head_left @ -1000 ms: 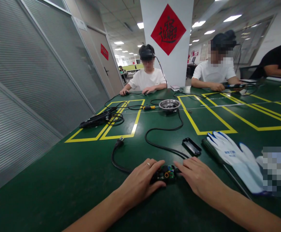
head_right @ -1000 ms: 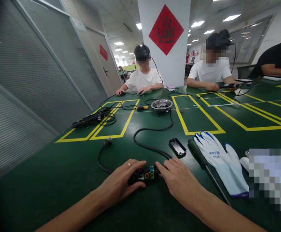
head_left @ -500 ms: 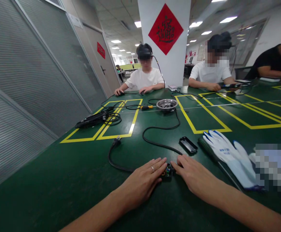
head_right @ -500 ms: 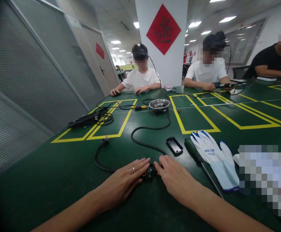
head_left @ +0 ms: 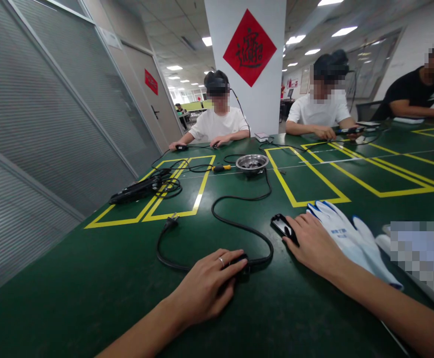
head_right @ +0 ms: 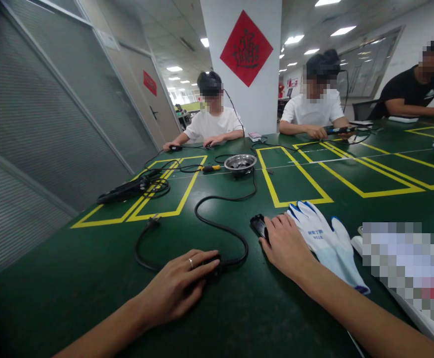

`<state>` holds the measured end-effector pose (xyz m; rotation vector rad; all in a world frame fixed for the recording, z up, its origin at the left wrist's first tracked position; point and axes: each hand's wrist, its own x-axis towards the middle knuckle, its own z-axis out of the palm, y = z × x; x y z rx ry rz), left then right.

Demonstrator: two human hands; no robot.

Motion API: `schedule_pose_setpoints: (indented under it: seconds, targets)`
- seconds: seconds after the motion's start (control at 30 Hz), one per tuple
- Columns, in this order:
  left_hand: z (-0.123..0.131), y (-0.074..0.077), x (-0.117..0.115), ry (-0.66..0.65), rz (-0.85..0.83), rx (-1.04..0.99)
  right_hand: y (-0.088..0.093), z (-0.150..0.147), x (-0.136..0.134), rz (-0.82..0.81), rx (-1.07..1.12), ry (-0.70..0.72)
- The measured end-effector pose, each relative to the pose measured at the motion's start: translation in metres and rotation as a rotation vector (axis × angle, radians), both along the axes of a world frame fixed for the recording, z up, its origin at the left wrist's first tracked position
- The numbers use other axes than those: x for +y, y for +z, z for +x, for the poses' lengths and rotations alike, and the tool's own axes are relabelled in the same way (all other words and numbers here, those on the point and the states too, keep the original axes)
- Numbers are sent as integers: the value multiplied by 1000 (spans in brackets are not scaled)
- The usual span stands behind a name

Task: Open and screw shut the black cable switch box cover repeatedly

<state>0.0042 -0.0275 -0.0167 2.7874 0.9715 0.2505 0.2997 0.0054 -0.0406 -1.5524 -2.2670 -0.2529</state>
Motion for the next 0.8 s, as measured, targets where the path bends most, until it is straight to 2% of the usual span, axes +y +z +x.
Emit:
schedule_pose_setpoints:
  seconds: [0.23, 0.4, 0.53, 0.67, 0.8]
  targets:
    - [3, 0, -8, -4, -12, -58, 6, 1, -1, 28, 62, -36]
    - [0, -1, -9, 26, 27, -186, 11, 0, -5, 74, 152, -58]
    - [-2, 7, -6, 109, 26, -381, 22, -2, -13, 119, 380, -115]
    - [8, 23, -7, 273, -168, -533, 33, -8, -28, 28, 724, -120]
    - [36, 31, -10, 365, -560, -694, 34, -25, -48, -239, 922, 54]
